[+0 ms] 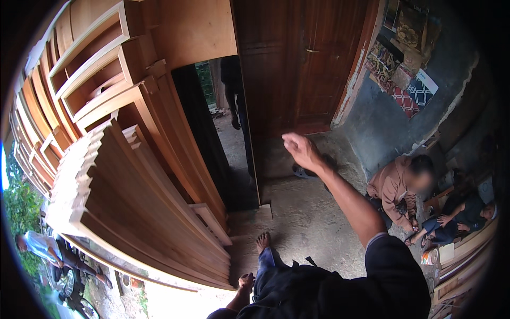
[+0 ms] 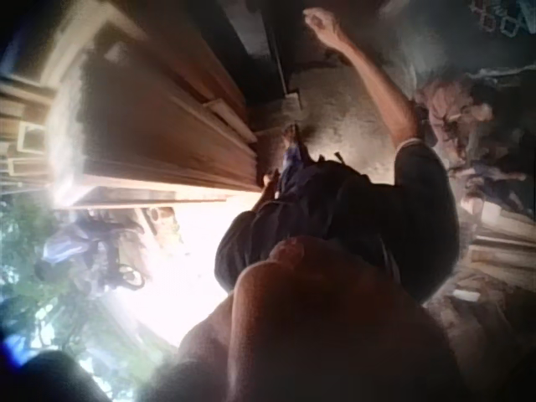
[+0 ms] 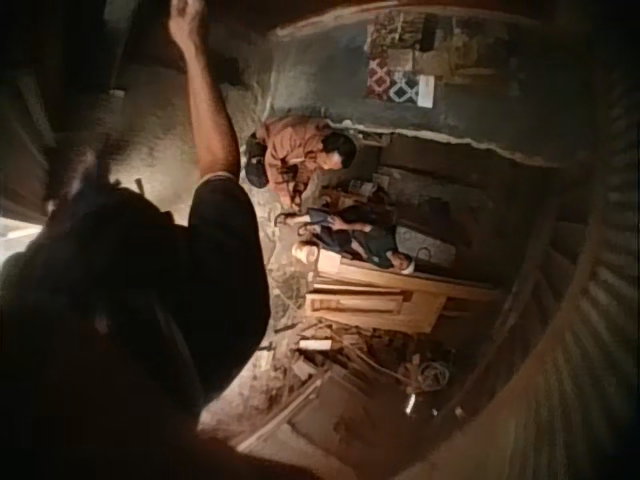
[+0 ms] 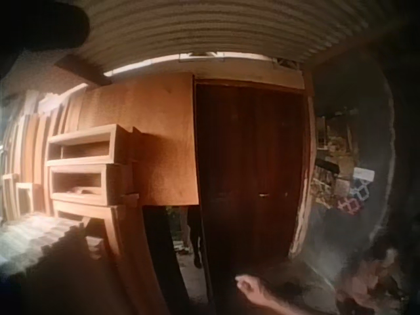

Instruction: The person assembles a wooden frame by hammering nails into joints, then measures and marks a dark board with a pencil and ruler. The person moves the frame and board around the workshop floor during the process.

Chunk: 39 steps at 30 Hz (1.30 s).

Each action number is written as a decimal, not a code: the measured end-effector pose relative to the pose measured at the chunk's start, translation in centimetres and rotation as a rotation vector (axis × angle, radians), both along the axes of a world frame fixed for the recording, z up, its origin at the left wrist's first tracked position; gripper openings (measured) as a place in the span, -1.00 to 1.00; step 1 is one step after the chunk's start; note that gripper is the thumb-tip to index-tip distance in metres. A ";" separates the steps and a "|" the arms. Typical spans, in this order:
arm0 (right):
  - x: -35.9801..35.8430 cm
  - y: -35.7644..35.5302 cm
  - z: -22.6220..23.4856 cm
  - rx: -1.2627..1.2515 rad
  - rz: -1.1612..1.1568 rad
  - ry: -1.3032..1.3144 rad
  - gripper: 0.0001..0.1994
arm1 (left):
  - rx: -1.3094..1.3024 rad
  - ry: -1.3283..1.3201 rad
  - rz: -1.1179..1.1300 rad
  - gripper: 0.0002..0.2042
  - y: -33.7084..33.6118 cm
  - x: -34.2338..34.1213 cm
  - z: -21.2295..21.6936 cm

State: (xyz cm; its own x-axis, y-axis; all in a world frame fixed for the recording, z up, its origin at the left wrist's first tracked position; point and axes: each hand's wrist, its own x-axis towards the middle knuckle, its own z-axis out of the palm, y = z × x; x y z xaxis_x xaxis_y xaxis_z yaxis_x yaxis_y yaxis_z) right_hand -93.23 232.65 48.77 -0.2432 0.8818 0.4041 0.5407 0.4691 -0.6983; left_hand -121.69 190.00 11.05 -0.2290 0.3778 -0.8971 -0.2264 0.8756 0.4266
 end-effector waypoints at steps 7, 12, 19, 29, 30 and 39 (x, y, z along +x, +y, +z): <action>-10.8 19.5 10.3 0.155 -0.016 0.098 -0.70 | 0.580 -0.353 0.268 -0.56 12.9 -6.1 -4.1; -14.6 26.9 11.3 -0.040 -0.197 0.352 -0.71 | 0.388 -0.361 0.430 -0.62 16.4 -7.8 -4.3; -16.3 31.5 9.4 -0.024 -0.193 0.601 -0.62 | 0.098 -0.147 0.397 -0.62 14.4 -7.5 -2.8; -15.3 32.0 8.8 -0.164 -0.127 0.692 -0.69 | 0.004 -0.106 0.415 -0.62 17.0 -7.4 -2.1; -15.3 32.0 8.9 -0.171 -0.123 0.683 -0.68 | 0.009 -0.102 0.414 -0.62 17.1 -7.5 -2.1; -14.4 33.4 9.1 -0.120 0.026 0.568 -0.65 | 0.197 -0.171 0.361 -0.64 19.3 -8.5 -1.6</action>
State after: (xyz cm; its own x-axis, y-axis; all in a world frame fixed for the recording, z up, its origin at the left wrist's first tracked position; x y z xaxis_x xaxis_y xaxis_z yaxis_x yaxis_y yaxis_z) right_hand -107.65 266.01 57.88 -0.0400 0.9261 0.3751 0.0547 0.3768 -0.9247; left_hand -130.21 209.28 9.46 -0.2325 0.4681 -0.8525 -0.5846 0.6333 0.5071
